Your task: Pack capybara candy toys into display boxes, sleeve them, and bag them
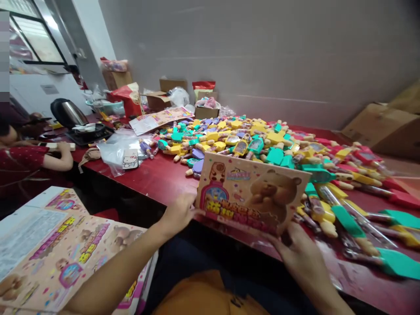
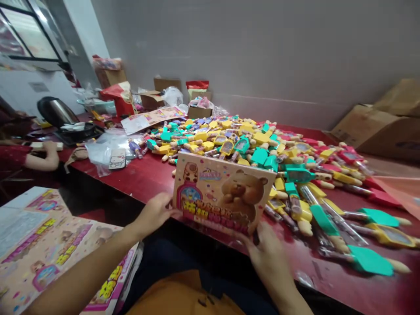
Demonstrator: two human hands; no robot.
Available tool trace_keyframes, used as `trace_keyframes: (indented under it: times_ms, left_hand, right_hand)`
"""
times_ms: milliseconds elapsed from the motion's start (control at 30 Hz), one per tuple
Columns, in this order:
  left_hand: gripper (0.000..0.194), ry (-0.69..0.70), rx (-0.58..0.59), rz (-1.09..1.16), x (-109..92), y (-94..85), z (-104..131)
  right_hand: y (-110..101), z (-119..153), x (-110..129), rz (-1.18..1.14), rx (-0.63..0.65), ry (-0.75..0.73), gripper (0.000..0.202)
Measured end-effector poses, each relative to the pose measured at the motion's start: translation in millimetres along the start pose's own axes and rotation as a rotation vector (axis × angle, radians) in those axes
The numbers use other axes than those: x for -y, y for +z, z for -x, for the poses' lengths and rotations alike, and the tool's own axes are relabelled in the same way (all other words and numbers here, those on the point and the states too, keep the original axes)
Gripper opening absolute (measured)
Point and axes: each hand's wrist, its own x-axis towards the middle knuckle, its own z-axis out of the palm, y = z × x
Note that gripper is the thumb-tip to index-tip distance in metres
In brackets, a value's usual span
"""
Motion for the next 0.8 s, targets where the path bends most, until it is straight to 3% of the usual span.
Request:
trace_keyframes:
  times_ms: [133,233,300,467,667,800]
  left_hand:
    - [0.031,0.005,-0.134,-0.042,36,32.5,-26]
    - [0.033,0.000,-0.207,-0.040,52,50.8,-24]
    - [0.029,0.013,-0.213,-0.016,55,50.0,-20]
    - [0.024,0.081,-0.089,0.099,62,23.6,-25]
    - [0.017,0.036,-0.010,0.234,72,20.9,-29]
    - [0.018,0.000,0.025,0.327,72,22.9,-28]
  right_hand:
    - [47,-6,-21,0.238,-0.290,-0.125,0.039]
    - [66,1,-29,0.233,-0.316,-0.138,0.027]
    - [64,3,-30,0.186,-0.254,-0.161,0.022]
    - [46,1,-32,0.031,-0.004,-0.186,0.020]
    - [52,9,-39,-0.030,0.088,-0.155,0.014]
    - [19,-4,-37,-0.048,0.130,-0.040,0.025]
